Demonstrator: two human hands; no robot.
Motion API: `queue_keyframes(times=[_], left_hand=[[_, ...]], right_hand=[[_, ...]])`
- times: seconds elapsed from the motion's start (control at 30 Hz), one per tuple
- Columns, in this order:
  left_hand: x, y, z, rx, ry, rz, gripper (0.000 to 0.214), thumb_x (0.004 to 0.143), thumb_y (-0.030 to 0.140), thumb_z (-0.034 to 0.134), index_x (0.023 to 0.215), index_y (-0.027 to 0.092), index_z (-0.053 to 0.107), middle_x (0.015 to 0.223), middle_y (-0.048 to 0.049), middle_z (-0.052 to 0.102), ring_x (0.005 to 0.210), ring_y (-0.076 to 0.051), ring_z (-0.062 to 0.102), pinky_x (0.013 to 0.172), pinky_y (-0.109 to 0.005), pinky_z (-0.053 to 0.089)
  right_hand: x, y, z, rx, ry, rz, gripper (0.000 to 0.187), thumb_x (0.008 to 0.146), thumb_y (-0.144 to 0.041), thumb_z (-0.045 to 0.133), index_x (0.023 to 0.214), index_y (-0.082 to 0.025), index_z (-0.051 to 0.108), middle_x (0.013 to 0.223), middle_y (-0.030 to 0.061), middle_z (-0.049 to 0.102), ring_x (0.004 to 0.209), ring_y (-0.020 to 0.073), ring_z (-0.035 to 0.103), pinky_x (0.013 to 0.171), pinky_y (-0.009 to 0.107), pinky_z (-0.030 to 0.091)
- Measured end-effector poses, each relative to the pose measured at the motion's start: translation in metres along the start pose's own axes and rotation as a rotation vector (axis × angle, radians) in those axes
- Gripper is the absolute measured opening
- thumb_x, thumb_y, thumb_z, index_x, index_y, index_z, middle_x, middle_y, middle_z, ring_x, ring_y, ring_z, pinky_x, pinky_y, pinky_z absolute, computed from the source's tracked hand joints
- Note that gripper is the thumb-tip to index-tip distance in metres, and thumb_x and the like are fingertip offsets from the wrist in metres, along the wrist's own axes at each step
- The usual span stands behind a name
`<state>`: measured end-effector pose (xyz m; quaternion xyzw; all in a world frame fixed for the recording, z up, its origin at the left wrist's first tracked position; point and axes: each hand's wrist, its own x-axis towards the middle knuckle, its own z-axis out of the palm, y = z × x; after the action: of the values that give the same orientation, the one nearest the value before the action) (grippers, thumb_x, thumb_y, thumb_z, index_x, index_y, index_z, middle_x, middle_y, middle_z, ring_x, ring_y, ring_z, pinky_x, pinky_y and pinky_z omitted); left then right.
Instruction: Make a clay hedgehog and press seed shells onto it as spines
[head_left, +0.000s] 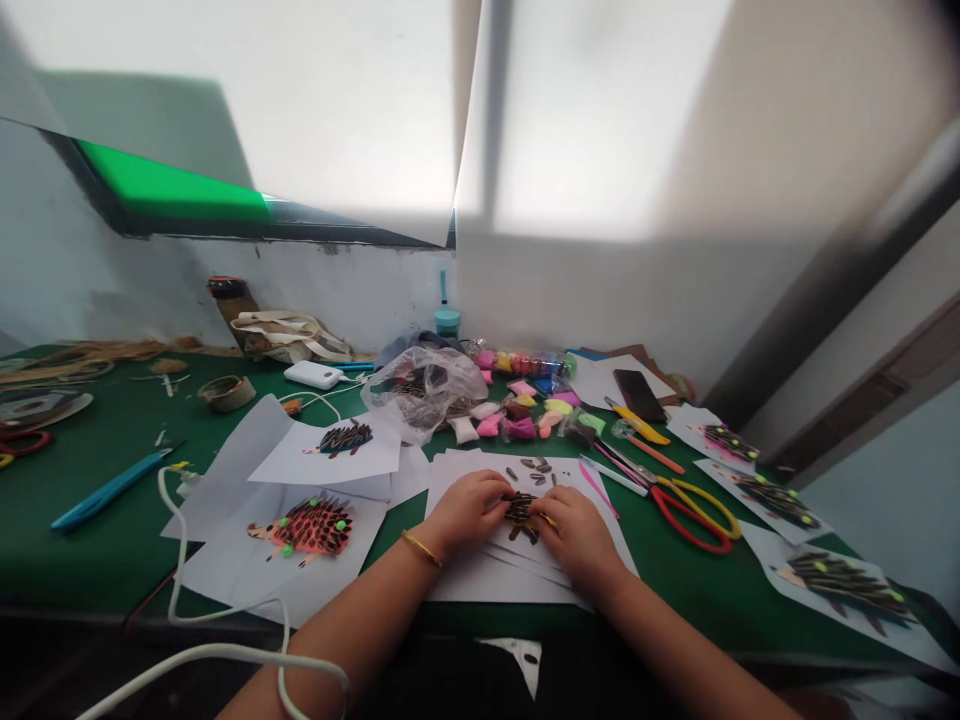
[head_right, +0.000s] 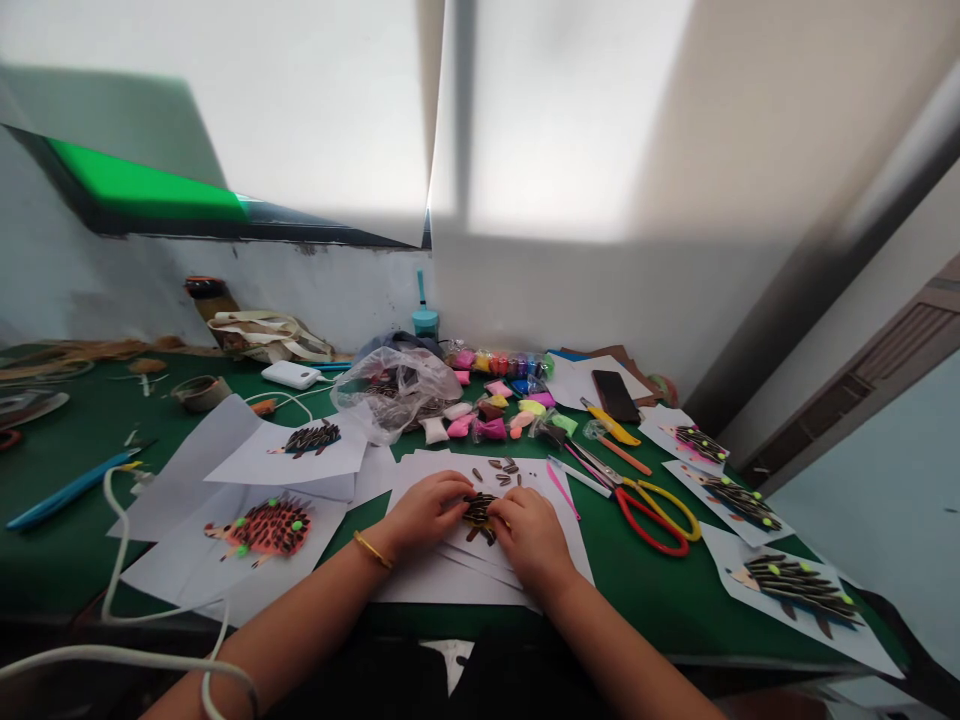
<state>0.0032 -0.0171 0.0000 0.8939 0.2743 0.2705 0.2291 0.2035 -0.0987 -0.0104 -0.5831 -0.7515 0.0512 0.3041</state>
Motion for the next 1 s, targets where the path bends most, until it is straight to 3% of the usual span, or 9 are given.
queue_keyframes(times=[0.43, 0.53, 1.0], left_hand=[[0.000, -0.001, 0.001, 0.004, 0.007, 0.003, 0.024, 0.085, 0.017, 0.057, 0.105, 0.020, 0.069, 0.108, -0.0052, 0.068, 0.101, -0.019, 0.062, 0.094, -0.031, 0.049], [0.000, -0.002, 0.001, 0.003, 0.011, 0.006, 0.025, 0.085, 0.016, 0.056, 0.106, 0.021, 0.069, 0.108, -0.0052, 0.068, 0.102, -0.019, 0.062, 0.095, -0.032, 0.049], [-0.001, -0.002, 0.001, 0.002, 0.024, 0.001, 0.024, 0.085, 0.016, 0.056, 0.105, 0.021, 0.069, 0.108, -0.0049, 0.068, 0.100, -0.018, 0.063, 0.094, -0.032, 0.049]], right_hand=[[-0.004, 0.003, 0.000, 0.041, 0.033, 0.020, 0.014, 0.087, -0.021, 0.056, 0.091, -0.021, 0.069, 0.088, 0.0055, 0.064, 0.088, 0.0209, 0.056, 0.079, 0.032, 0.041], [-0.008, 0.002, -0.004, 0.020, 0.041, 0.020, 0.012, 0.086, -0.021, 0.054, 0.084, -0.020, 0.066, 0.085, 0.0056, 0.063, 0.085, 0.0210, 0.056, 0.077, 0.032, 0.041], [-0.008, 0.003, -0.003, -0.084, -0.062, 0.109, 0.013, 0.084, -0.024, 0.058, 0.082, -0.022, 0.071, 0.086, 0.0045, 0.063, 0.086, 0.0205, 0.056, 0.077, 0.031, 0.040]])
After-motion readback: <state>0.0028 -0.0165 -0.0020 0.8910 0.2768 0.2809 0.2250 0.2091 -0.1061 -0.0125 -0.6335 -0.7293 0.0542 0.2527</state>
